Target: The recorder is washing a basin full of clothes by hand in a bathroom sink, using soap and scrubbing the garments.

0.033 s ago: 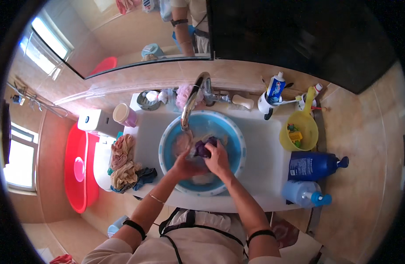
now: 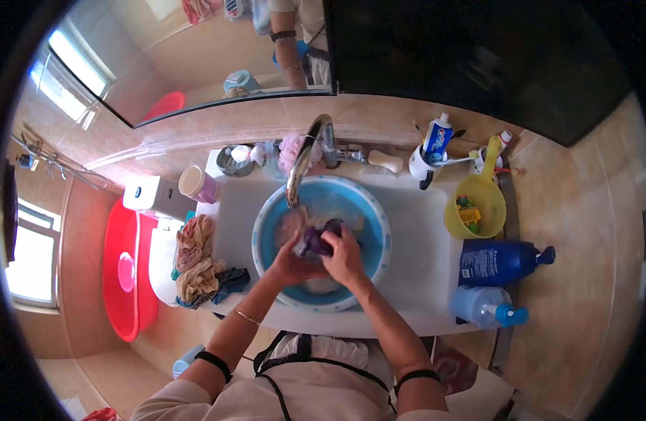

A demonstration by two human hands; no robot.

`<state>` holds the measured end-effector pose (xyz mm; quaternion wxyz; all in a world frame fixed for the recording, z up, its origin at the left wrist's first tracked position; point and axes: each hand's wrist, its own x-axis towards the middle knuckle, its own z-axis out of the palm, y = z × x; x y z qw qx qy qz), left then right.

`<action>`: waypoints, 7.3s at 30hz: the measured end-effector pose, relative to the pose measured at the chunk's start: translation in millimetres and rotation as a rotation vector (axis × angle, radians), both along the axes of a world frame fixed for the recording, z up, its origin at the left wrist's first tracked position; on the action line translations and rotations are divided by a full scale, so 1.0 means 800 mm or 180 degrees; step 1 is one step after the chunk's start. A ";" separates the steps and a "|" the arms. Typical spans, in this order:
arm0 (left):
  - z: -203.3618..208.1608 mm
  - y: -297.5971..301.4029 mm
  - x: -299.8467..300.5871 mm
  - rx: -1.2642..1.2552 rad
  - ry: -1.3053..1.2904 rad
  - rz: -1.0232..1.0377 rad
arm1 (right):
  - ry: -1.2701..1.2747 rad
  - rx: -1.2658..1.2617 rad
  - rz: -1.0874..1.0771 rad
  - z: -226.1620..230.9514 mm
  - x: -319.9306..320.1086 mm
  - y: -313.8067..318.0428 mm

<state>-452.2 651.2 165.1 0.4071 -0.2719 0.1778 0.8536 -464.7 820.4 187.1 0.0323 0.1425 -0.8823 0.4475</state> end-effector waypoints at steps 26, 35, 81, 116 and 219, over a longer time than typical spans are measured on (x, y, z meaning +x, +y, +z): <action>0.070 0.043 0.043 0.1841 0.0086 0.0604 | -0.3122 -0.4966 0.1454 0.008 0.000 0.009; 0.112 0.030 0.048 0.2295 0.0160 0.0742 | -0.2944 -0.4529 0.1112 0.033 -0.025 0.017; 0.102 -0.328 0.147 -0.7079 0.2275 -0.1382 | -0.0209 -0.1187 0.0721 -0.053 0.022 -0.242; -0.019 -0.015 0.023 -0.2582 0.0634 0.0278 | 0.0438 0.0318 -0.1022 -0.114 -0.057 -0.036; 0.070 0.008 0.037 0.1590 -0.0244 0.0206 | -0.2701 -0.5129 0.1783 0.044 -0.013 0.001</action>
